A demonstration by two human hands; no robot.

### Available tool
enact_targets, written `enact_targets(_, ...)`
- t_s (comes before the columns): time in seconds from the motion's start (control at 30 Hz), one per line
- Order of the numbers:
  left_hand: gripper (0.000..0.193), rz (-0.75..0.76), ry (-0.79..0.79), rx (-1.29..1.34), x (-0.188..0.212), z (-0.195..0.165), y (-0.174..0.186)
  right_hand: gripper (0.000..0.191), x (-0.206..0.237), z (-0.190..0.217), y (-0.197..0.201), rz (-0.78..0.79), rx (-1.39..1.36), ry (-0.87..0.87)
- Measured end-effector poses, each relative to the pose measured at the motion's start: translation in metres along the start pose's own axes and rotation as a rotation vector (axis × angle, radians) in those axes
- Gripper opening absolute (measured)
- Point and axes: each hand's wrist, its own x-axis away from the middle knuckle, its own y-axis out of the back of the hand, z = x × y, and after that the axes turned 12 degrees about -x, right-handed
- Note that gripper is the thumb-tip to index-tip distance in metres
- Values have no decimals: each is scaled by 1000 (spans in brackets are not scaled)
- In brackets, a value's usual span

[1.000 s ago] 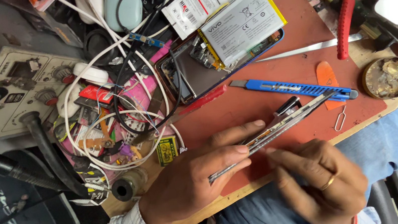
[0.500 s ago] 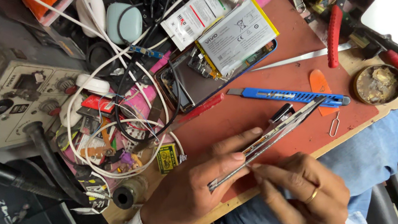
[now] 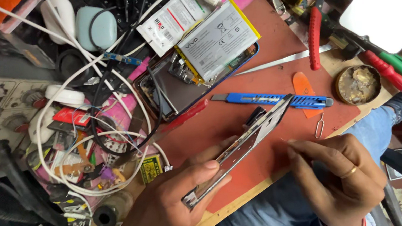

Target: The person holds a disassembled phone frame and works on its inner surface, peeling and pressing at the black adhesive/film layer with their fingers, turning the frame over and continuing to work the material off the inside of the housing at a cluttered repair bench.

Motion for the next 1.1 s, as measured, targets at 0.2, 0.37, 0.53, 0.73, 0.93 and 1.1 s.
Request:
enact_targets(0.2,39,-16,-19,-24,3,3,-3,26,-10,2,-1,49,78,8)
enact_targets(0.37,41,-12,-61,11,7,8,-1,25,-15,4,1,76,106,-31)
enact_targets(0.53,41,0,-24,-54,11,9,-2,24,-19,4,-1,74,119,-23)
enact_targets(0.73,47,-3,-48,-48,14,12,-2,25,-20,5,-1,80,131,-5)
enact_targets(0.93,49,-6,-44,-73,15,12,-4,26,-22,8,0,110,164,-14)
enact_targets(1.1,48,-27,-74,-49,9,8,-3,26,-22,13,-1,151,211,3)
